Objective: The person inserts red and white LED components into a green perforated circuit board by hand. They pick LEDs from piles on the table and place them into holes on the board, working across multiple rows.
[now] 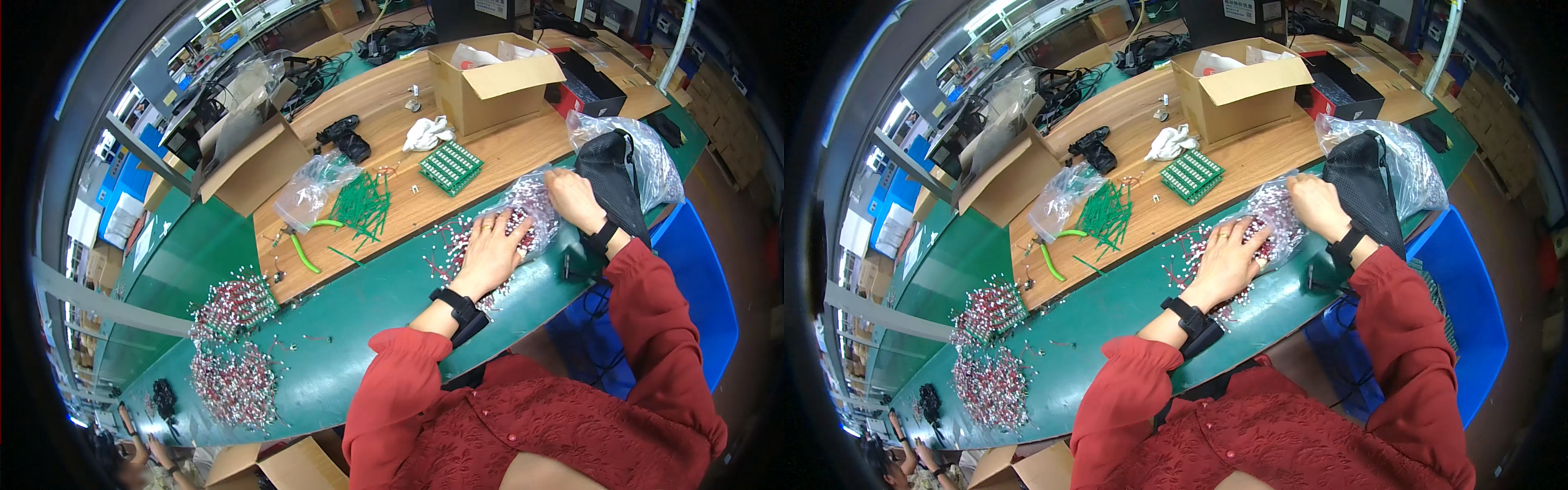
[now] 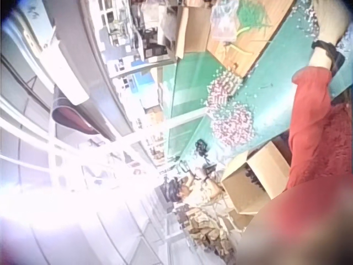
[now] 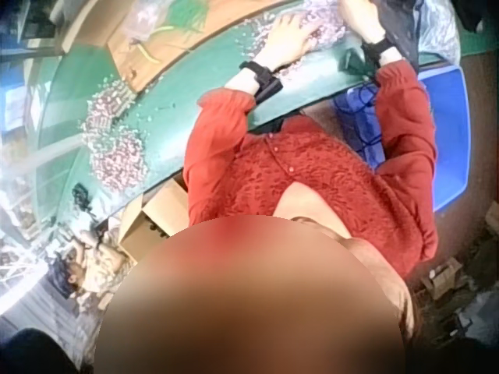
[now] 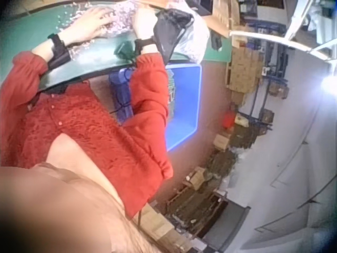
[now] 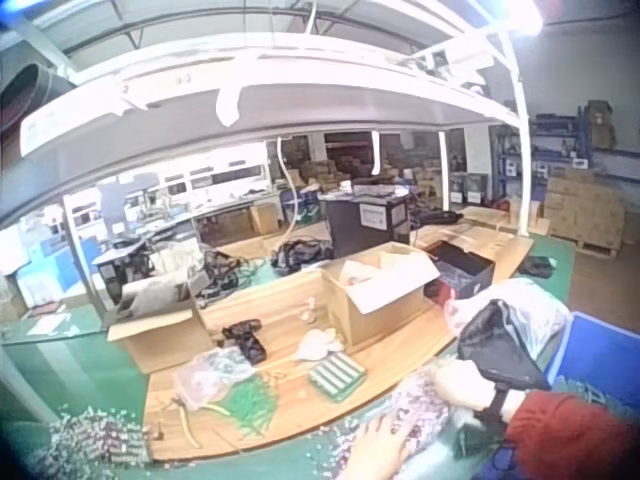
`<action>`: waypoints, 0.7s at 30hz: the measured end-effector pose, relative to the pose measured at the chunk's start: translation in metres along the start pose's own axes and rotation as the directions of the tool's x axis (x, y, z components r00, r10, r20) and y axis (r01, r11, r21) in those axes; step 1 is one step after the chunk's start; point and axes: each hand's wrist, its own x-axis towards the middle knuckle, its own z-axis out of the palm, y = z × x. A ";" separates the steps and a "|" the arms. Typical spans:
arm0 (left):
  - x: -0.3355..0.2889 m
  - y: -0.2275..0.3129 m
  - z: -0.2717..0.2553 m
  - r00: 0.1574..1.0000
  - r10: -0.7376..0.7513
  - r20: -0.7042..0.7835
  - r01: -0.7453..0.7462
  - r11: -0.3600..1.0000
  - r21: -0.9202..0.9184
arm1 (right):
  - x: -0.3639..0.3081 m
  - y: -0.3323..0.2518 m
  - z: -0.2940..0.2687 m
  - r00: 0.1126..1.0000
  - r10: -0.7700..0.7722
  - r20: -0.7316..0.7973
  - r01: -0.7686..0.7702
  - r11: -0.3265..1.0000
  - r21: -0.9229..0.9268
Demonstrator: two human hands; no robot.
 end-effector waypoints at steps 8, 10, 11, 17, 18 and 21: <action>-0.006 -0.011 -0.005 0.995 0.050 0.088 -0.049 0.999 -0.022 | -0.018 -0.031 -0.004 0.940 -0.326 0.104 0.318 0.944 0.088; -0.011 -0.013 -0.013 0.995 0.077 0.061 -0.076 0.997 -0.022 | -0.020 -0.034 0.000 0.956 -0.288 0.059 0.282 0.955 0.095; -0.013 -0.014 -0.017 0.994 0.087 0.070 -0.084 0.996 -0.035 | -0.019 -0.033 0.001 0.954 -0.296 0.047 0.290 0.952 0.094; -0.024 -0.021 -0.028 0.991 0.092 0.099 -0.083 0.992 -0.100 | 0.005 -0.032 -0.004 0.906 -0.266 0.330 0.250 0.964 0.091; -0.025 -0.022 -0.029 0.991 0.087 0.102 -0.074 0.990 -0.119 | 0.008 -0.033 -0.006 0.898 -0.211 0.385 0.211 0.977 0.044; -0.029 -0.030 -0.032 0.991 0.072 0.112 -0.051 0.983 -0.178 | 0.021 -0.038 -0.012 0.874 -0.089 0.479 0.141 0.987 -0.074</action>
